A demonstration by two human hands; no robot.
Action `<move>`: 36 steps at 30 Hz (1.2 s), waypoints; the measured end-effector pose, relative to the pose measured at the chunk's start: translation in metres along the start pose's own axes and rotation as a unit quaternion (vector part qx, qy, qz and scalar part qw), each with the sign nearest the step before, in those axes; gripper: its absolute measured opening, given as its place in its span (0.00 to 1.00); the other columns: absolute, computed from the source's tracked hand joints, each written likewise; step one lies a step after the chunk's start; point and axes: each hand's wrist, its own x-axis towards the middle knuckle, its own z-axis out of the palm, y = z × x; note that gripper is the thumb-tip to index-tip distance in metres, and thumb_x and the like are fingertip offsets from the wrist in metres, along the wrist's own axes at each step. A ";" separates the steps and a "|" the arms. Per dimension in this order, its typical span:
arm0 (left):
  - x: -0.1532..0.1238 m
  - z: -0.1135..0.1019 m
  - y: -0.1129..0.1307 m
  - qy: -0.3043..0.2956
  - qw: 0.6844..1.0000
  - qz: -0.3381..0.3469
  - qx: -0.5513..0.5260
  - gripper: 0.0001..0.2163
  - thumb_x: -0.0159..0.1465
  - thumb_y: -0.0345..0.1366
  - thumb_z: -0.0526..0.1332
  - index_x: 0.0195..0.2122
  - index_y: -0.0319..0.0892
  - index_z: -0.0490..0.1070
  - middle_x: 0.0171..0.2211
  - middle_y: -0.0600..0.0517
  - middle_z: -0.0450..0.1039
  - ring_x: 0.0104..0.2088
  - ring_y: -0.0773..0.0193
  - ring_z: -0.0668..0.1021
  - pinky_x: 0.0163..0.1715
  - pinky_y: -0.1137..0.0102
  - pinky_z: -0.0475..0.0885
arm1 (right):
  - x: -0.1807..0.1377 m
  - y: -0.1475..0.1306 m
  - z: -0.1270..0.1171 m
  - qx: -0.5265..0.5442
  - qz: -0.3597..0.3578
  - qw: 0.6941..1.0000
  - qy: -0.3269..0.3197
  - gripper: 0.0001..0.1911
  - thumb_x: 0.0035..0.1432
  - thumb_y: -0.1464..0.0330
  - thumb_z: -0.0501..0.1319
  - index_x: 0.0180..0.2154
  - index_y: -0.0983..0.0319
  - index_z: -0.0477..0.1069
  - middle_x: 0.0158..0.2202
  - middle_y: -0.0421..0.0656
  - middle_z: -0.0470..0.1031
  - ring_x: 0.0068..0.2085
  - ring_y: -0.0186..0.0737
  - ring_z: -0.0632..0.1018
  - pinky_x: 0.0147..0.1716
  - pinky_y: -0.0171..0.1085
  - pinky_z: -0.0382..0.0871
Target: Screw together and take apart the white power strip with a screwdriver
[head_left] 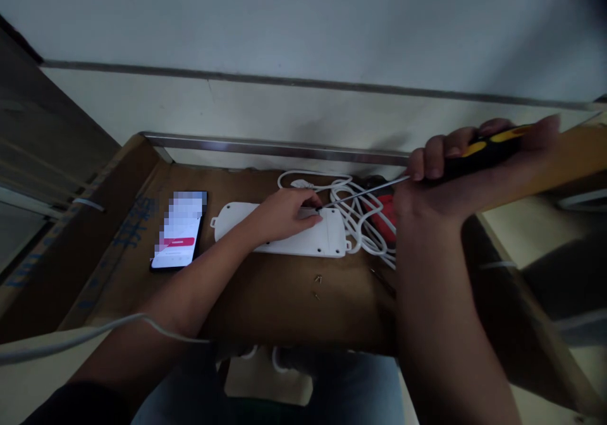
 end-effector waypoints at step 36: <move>0.005 0.008 0.001 0.052 0.998 -0.019 0.020 0.07 0.67 0.34 0.65 0.42 0.42 0.81 0.42 0.49 0.84 0.41 0.60 0.83 0.45 0.65 0.74 | -0.025 -0.008 0.011 -0.019 -0.075 0.991 -0.107 0.31 0.74 0.52 0.26 0.32 0.60 0.56 0.20 0.37 0.50 0.15 0.26 0.57 0.12 0.27 0.46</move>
